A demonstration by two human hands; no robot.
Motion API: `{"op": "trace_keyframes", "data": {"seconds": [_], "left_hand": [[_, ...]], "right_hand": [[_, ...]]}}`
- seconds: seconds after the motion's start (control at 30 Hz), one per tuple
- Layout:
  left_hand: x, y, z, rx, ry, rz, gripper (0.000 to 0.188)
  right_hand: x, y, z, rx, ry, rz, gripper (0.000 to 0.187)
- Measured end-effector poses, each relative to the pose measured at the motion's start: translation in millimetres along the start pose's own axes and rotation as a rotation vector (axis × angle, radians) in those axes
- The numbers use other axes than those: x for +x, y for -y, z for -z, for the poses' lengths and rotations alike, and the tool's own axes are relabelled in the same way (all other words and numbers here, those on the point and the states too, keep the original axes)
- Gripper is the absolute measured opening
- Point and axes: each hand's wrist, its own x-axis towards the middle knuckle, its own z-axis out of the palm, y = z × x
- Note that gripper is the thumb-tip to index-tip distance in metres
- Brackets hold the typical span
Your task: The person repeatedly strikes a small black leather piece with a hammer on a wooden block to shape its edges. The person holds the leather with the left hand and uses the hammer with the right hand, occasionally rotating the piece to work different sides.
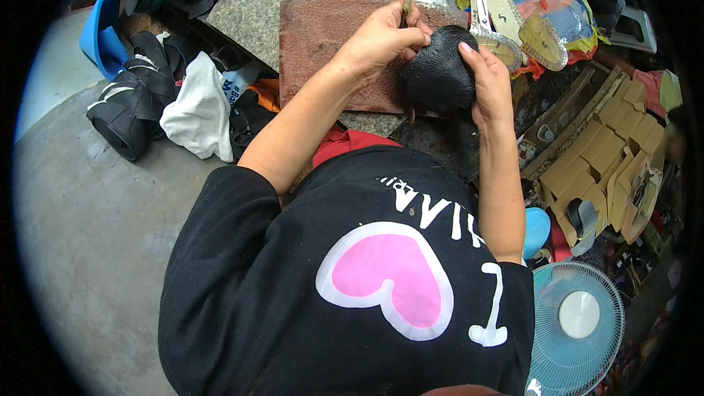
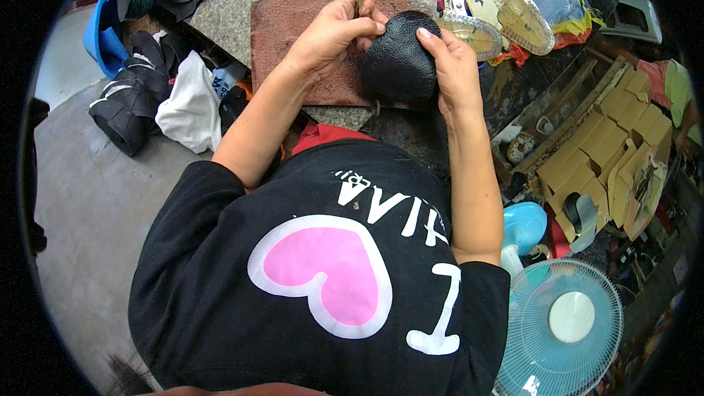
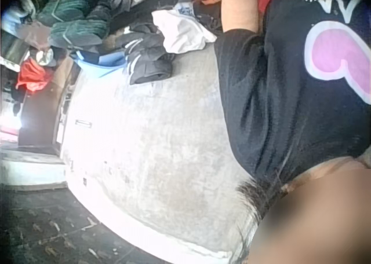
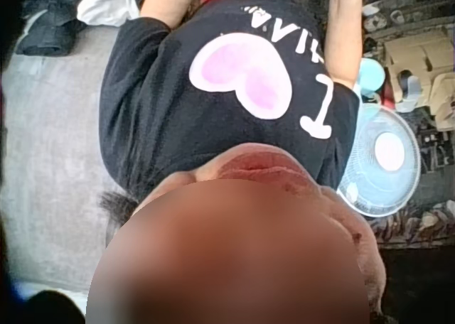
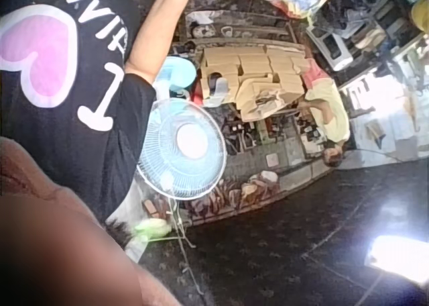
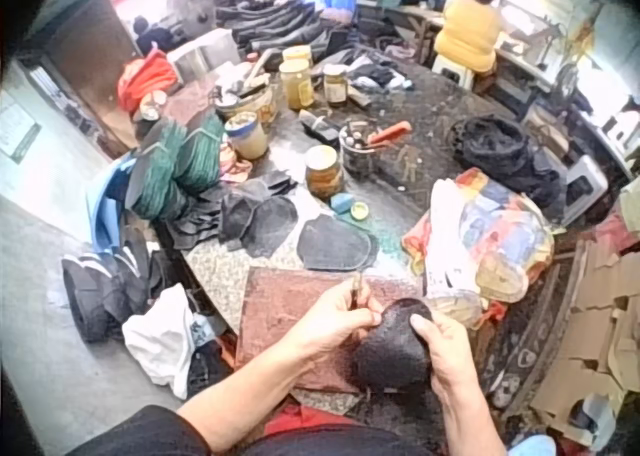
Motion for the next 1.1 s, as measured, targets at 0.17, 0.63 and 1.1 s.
{"op": "trace_keyframes", "data": {"seconds": [0.17, 0.63, 1.1], "left_hand": [[-2, 0, -1, -0.055, -0.009, 0.09, 0.024], [-3, 8, 0, 0.035, 0.013, -0.007, 0.029], [1, 17, 10, 0.082, 0.131, -0.082, 0.028]], "right_hand": [[2, -1, 1, -0.019, -0.027, -0.003, 0.026], [3, -3, -6, -0.026, -0.077, 0.067, 0.017], [9, -7, 5, 0.131, 0.044, 0.025, 0.01]]}}
